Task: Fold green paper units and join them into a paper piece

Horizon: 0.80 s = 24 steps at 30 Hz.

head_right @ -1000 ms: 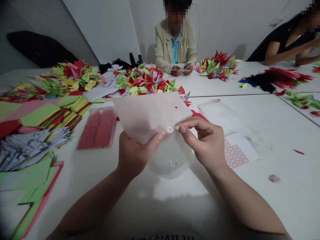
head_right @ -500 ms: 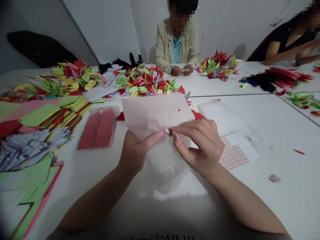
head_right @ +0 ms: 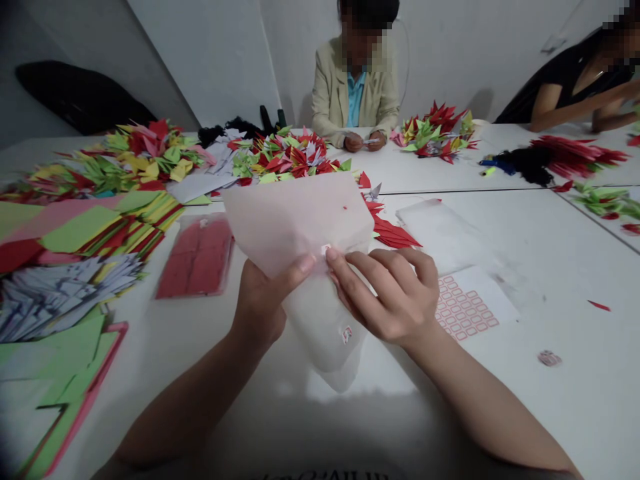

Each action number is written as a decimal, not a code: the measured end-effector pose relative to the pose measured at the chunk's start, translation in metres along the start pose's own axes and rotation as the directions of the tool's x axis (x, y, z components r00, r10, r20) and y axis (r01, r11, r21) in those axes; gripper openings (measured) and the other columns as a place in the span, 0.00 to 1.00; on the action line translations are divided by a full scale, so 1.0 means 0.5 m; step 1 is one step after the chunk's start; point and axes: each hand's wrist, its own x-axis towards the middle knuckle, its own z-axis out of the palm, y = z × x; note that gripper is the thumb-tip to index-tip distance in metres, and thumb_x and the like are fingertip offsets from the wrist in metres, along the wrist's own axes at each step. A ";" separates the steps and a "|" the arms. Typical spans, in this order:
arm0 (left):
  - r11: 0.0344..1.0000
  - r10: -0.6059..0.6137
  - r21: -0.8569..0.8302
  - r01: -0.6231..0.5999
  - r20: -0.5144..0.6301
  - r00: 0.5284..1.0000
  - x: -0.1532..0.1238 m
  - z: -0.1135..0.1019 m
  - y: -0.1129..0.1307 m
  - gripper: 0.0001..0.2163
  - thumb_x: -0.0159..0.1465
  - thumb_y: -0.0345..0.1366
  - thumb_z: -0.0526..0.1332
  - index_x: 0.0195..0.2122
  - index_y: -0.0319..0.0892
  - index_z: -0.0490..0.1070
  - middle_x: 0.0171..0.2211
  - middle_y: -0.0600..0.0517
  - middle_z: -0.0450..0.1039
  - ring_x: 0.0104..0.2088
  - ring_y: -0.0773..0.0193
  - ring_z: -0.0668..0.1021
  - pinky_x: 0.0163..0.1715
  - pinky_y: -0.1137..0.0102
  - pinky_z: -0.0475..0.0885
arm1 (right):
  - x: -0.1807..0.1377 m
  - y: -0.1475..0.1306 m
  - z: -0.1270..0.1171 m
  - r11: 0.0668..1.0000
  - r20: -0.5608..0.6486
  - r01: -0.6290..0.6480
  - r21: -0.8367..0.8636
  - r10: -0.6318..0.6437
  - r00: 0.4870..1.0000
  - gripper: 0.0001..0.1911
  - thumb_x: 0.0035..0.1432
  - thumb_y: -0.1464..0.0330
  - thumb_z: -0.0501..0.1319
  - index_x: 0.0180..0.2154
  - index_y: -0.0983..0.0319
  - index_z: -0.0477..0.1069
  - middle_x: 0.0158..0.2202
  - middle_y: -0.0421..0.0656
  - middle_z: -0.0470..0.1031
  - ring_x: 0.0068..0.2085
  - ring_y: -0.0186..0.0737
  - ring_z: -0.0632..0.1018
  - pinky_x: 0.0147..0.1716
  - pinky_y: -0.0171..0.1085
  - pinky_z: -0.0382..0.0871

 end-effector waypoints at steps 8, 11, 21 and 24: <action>0.977 0.075 0.200 -0.066 -0.038 0.996 0.008 0.007 0.008 0.08 0.55 0.34 0.68 0.36 0.40 0.76 0.38 0.49 0.79 0.40 0.58 0.80 0.44 0.63 0.78 | 0.015 -0.004 -0.007 0.696 0.156 -0.424 0.579 0.416 0.896 0.12 0.53 0.72 0.65 0.40 0.54 0.75 0.33 0.39 0.76 0.33 0.37 0.76 0.31 0.39 0.71; 0.960 0.110 0.263 -0.098 -0.030 0.993 0.003 0.011 0.006 0.09 0.55 0.35 0.68 0.36 0.40 0.76 0.37 0.48 0.79 0.39 0.59 0.80 0.42 0.65 0.78 | 0.019 -0.007 -0.008 0.656 0.164 -0.470 0.590 0.473 0.866 0.09 0.52 0.72 0.66 0.36 0.55 0.75 0.32 0.40 0.76 0.33 0.38 0.76 0.31 0.40 0.71; 0.917 0.243 0.331 -0.221 -0.025 0.970 -0.011 0.016 0.000 0.10 0.56 0.34 0.67 0.39 0.40 0.75 0.37 0.49 0.79 0.37 0.61 0.81 0.39 0.68 0.79 | 0.019 -0.012 -0.007 0.689 0.063 -0.424 0.587 0.484 0.873 0.12 0.48 0.75 0.68 0.36 0.56 0.75 0.29 0.39 0.76 0.30 0.37 0.76 0.28 0.39 0.69; 0.929 0.224 0.322 -0.183 -0.095 0.970 -0.014 0.024 0.001 0.07 0.56 0.34 0.67 0.35 0.39 0.75 0.34 0.49 0.80 0.34 0.61 0.81 0.34 0.69 0.80 | 0.014 -0.015 -0.007 0.733 0.050 -0.392 0.556 0.441 0.896 0.14 0.48 0.75 0.68 0.38 0.54 0.75 0.30 0.38 0.76 0.30 0.37 0.76 0.28 0.39 0.69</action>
